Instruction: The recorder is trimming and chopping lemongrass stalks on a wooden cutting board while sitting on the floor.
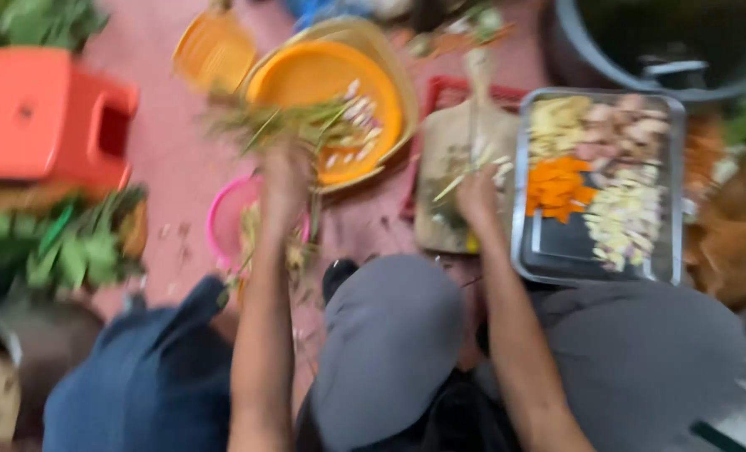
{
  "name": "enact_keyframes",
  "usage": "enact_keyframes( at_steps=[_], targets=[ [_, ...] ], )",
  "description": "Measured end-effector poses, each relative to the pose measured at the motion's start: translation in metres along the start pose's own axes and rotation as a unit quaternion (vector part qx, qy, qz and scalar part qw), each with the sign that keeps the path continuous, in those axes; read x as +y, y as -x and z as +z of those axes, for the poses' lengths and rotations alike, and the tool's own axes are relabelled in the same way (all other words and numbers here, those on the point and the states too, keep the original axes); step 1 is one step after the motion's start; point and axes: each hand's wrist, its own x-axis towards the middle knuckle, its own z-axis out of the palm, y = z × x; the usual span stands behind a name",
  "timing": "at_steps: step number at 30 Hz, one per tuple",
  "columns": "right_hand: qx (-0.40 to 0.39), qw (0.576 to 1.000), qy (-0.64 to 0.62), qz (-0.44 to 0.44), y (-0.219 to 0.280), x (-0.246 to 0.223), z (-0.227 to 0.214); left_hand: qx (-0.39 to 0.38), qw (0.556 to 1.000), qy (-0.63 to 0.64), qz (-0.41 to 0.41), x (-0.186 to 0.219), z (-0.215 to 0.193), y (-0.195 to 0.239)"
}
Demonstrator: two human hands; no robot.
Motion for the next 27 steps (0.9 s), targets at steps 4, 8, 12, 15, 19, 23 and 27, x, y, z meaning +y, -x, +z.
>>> enact_keyframes(
  at_steps=[4, 8, 12, 15, 19, 23, 27],
  targets=[
    [-0.033, 0.996, -0.036, 0.081, -0.002, -0.018, -0.031, 0.148, 0.962, 0.018, -0.228, -0.124, -0.051, -0.001],
    [0.045, 0.998, -0.011, -0.041, -0.006, 0.034, -0.021, 0.170, 0.914, -0.231, -0.287, -0.332, -0.018, 0.036],
    [0.001, 0.990, -0.129, 0.057, 0.018, -0.030, -0.073, 0.127, 0.907, -0.246, -0.318, -0.398, 0.005, 0.051],
    [-0.034, 0.963, -0.223, 0.151, 0.025, -0.055, -0.096, 0.161, 0.929, -0.205, -0.264, -0.293, 0.001, 0.028],
    [-0.056, 0.920, -0.341, 0.187, 0.029, -0.052, -0.099, 0.249, 0.967, -0.037, -0.034, -0.204, 0.046, -0.009],
    [-0.050, 0.915, -0.346, 0.201, 0.036, -0.064, -0.107, 0.191, 0.974, -0.077, 0.094, -0.152, 0.088, -0.043],
    [-0.045, 0.901, -0.382, 0.198, 0.038, -0.057, -0.107, 0.065, 0.938, -0.338, 0.026, -0.199, 0.154, -0.080]
  ],
)
